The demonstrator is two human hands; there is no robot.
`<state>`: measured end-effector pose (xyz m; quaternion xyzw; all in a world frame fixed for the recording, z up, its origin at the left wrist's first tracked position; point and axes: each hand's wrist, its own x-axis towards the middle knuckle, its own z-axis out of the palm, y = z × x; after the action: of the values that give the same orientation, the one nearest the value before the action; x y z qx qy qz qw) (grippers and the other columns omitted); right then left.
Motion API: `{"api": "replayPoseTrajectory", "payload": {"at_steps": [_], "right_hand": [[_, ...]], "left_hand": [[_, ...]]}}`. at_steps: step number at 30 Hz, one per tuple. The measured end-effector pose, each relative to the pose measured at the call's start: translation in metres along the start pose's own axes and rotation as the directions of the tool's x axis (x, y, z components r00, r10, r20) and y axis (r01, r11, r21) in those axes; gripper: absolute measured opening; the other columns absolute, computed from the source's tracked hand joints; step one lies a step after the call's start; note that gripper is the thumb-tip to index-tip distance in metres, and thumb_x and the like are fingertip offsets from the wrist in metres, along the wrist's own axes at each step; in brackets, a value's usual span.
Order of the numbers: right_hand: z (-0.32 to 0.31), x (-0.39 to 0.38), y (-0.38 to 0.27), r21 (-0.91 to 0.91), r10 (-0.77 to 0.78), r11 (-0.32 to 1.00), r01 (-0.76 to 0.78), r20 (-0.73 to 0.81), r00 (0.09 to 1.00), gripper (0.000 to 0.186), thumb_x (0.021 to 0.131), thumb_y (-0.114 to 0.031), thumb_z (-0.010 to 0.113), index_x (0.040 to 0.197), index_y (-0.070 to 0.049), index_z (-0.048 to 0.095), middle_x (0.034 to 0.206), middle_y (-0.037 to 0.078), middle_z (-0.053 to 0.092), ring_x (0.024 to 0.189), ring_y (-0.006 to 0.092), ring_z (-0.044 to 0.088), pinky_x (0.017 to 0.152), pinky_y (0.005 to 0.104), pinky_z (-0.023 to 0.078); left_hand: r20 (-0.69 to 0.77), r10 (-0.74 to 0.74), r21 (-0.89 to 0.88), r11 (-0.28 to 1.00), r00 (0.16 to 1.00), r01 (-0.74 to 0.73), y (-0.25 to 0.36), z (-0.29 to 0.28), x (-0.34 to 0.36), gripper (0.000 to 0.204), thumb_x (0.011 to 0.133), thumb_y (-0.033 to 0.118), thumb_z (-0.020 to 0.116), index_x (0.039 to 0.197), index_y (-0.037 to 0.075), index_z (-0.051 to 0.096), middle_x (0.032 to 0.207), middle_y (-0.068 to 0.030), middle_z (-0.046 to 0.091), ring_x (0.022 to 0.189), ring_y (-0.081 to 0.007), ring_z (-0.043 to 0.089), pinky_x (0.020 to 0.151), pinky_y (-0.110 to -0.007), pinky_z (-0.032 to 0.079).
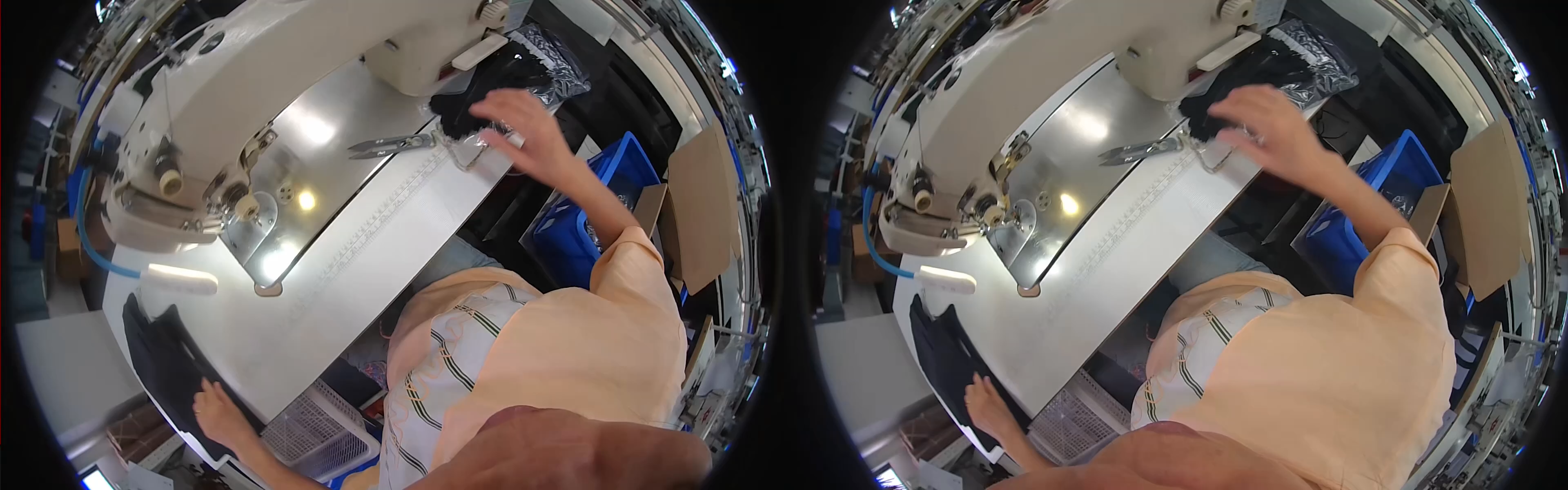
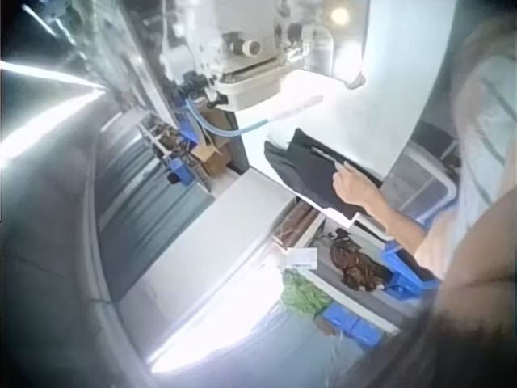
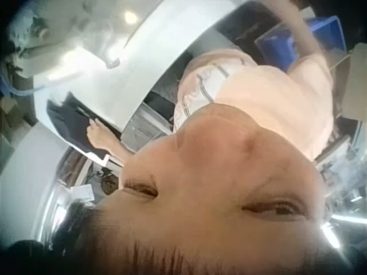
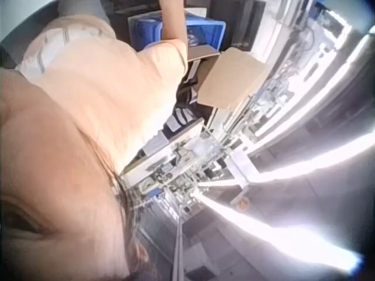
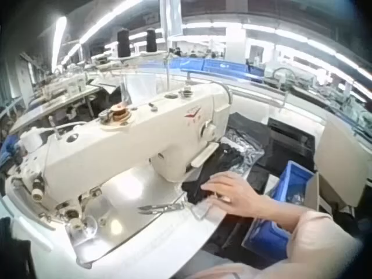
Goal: The recorder is sewing a zipper onto a black fabric panel using an industrial sewing machine.
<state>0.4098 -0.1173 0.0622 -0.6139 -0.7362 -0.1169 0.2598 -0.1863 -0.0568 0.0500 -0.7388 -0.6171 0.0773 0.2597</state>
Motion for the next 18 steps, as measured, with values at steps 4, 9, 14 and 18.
{"api": "replayPoseTrajectory", "payload": {"at_steps": [4, 9, 14, 18], "right_hand": [[-0.059, -0.018, 0.197, -0.253, 0.397, 0.858, -0.448, -0.228, 0.889, 0.021, 0.090, -0.023, 0.062, 0.102, -0.009, 0.072, 0.092, 0.012, 0.066, 0.087, 0.0311, 0.064, 0.077, 0.0383, 0.050], [-0.054, -0.012, 0.340, -0.522, 0.395, 0.764, -0.378, -0.085, 0.915, 0.018, 0.091, -0.012, 0.061, 0.103, -0.003, 0.069, 0.091, 0.014, 0.066, 0.083, 0.0295, 0.065, 0.074, 0.0347, 0.051], [-0.085, -0.040, 0.396, 0.748, 0.885, 0.313, -0.586, -0.005, 0.465, 0.031, 0.086, -0.030, 0.063, 0.104, -0.005, 0.069, 0.089, 0.006, 0.070, 0.085, 0.0210, 0.065, 0.078, 0.0336, 0.050], [-0.110, -0.013, 0.290, 0.959, 0.712, 0.270, -0.085, -0.140, 0.688, 0.015, 0.086, -0.016, 0.063, 0.096, -0.006, 0.068, 0.089, 0.006, 0.069, 0.081, 0.0190, 0.065, 0.073, 0.0346, 0.051]], "left_hand": [[-0.077, 0.042, -0.198, 0.979, 0.996, -0.056, 0.071, -0.023, 0.007, 0.026, 0.091, 0.016, 0.062, 0.114, 0.004, 0.067, 0.087, -0.0084, 0.057, 0.082, -0.0268, 0.058, 0.070, -0.038, 0.049], [-0.134, -0.020, -0.397, 0.917, 0.991, -0.035, 0.108, -0.014, 0.047, 0.029, 0.093, 0.016, 0.061, 0.115, -0.001, 0.066, 0.088, -0.0099, 0.059, 0.083, -0.0280, 0.058, 0.071, -0.039, 0.048], [-0.159, -0.102, -0.557, 0.830, 0.982, -0.004, 0.110, -0.003, 0.050, 0.030, 0.093, 0.016, 0.062, 0.118, -0.001, 0.065, 0.087, -0.0099, 0.058, 0.082, -0.0259, 0.057, 0.071, -0.038, 0.047], [-0.261, -0.120, -0.744, 0.658, 0.958, -0.120, 0.114, -0.013, 0.047, 0.034, 0.089, 0.015, 0.068, 0.120, -0.001, 0.065, 0.091, -0.0087, 0.059, 0.082, -0.0231, 0.057, 0.072, -0.036, 0.046]]}}
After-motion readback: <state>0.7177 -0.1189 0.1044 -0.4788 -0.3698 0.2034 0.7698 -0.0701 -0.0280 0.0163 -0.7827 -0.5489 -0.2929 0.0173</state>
